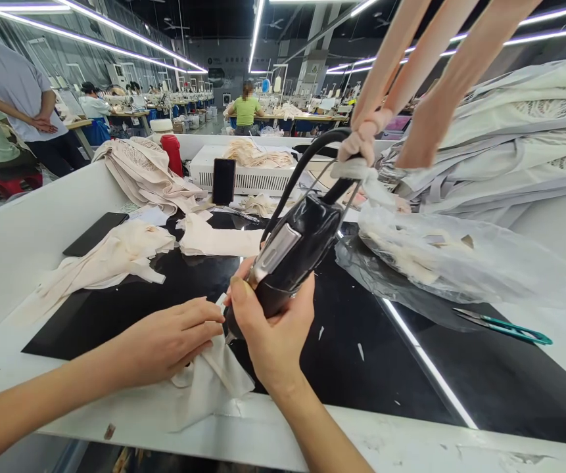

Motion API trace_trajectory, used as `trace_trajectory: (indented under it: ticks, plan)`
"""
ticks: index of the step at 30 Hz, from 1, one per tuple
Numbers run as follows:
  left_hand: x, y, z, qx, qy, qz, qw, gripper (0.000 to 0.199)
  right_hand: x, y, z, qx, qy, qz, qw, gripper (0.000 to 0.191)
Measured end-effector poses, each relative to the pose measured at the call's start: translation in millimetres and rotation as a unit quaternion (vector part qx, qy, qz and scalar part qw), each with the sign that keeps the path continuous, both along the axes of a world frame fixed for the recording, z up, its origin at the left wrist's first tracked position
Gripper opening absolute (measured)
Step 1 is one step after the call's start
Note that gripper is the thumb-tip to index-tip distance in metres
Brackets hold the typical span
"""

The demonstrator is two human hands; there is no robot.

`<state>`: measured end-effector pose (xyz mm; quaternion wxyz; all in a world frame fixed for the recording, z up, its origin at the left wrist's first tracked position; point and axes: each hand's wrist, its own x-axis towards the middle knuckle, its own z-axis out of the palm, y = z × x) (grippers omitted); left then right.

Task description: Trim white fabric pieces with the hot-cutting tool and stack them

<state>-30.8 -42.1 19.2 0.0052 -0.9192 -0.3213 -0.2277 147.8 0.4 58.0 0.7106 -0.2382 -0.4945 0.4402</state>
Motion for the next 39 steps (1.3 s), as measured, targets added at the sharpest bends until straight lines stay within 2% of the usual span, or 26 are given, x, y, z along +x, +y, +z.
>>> trace_trajectory:
  ticks: [2, 5, 11, 16, 19, 23, 29, 39]
  plan:
    - [-6.3, 14.9, 0.6, -0.041, 0.003, -0.040, 0.998, 0.024, -0.4, -0.6, 0.3, -0.001, 0.004, 0.001, 1.000, 0.045]
    - [-15.9, 27.5, -1.7, -0.092, 0.001, -0.059, 0.994, 0.029, -1.1, -1.3, 0.8, 0.001, 0.008, 0.002, 1.000, 0.047]
    - [-32.4, 23.7, -3.5, -0.126, -0.011, -0.049, 0.991, 0.033, -0.9, -1.8, 0.1, -0.003, 0.011, 0.004, 1.000, 0.047]
    - [-37.2, 15.5, 1.4, -0.126, 0.027, -0.046, 0.991, 0.047, 1.3, -3.2, -0.3, -0.003, 0.008, 0.015, 1.000, 0.051]
    - [-37.6, 13.1, 0.0, -0.114, 0.051, -0.044, 0.991, 0.051, 2.5, -3.7, -0.2, 0.000, 0.001, 0.007, 1.000, 0.046]
    - [-36.8, 12.6, -7.0, -0.097, 0.055, -0.044, 0.993, 0.052, 3.8, -2.0, 0.9, 0.007, -0.009, 0.003, 1.000, 0.040]
    - [-33.9, 13.1, -15.8, -0.078, 0.049, -0.035, 0.995, 0.050, -0.9, 5.6, 4.3, 0.010, 0.007, -0.003, 1.000, 0.046]
    - [-31.2, 13.4, -21.8, -0.083, 0.027, -0.033, 0.996, 0.047, -7.7, 10.9, 1.4, 0.005, -0.008, 0.000, 1.000, 0.038]
